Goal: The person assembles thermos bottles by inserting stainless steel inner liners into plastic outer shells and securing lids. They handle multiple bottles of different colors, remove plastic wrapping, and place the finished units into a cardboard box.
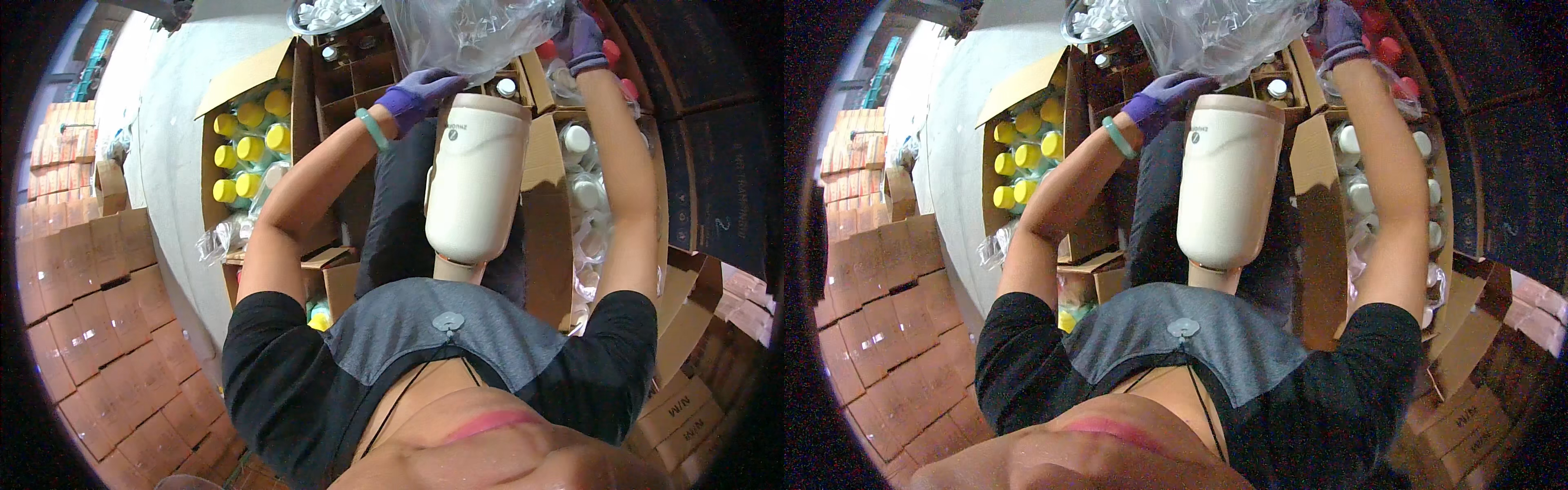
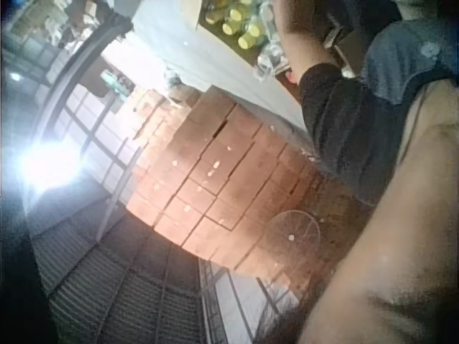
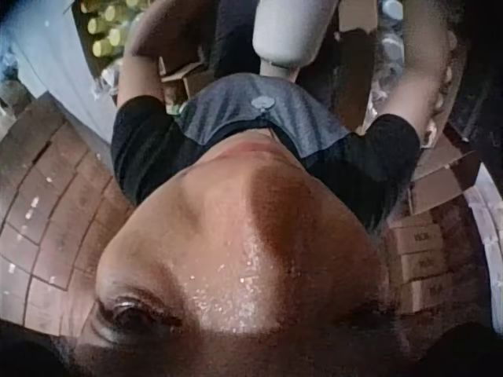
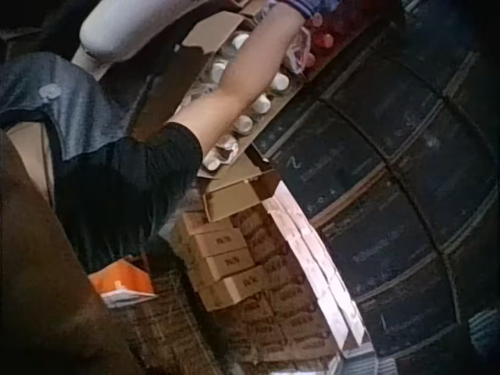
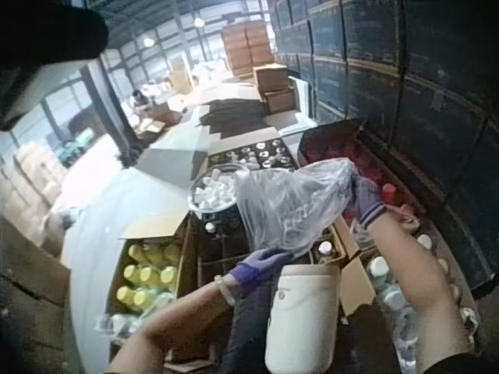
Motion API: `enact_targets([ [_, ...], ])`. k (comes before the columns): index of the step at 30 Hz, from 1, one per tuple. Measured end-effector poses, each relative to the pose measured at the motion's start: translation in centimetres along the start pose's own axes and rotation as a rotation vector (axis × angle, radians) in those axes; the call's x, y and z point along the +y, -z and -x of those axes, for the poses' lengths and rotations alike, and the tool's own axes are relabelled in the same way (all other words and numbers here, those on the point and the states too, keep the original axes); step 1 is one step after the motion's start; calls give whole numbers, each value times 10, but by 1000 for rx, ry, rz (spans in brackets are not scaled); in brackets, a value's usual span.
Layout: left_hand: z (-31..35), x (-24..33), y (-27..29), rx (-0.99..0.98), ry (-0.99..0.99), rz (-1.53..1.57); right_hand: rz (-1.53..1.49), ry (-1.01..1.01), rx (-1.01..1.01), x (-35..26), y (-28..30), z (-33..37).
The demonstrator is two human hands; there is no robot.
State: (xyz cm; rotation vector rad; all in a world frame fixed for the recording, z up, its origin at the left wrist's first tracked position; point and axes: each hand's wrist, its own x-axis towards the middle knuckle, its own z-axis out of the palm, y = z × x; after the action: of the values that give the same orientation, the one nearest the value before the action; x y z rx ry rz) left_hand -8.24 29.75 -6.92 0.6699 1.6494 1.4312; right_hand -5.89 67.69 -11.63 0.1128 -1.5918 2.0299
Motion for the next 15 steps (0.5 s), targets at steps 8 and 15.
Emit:
enact_targets([
  [8,-43,-8,78,747,-505,246,1199,170,60,5,-47,46],
  [15,-112,-39,110,450,-279,427,-311,-237,401,-22,-91,40],
])
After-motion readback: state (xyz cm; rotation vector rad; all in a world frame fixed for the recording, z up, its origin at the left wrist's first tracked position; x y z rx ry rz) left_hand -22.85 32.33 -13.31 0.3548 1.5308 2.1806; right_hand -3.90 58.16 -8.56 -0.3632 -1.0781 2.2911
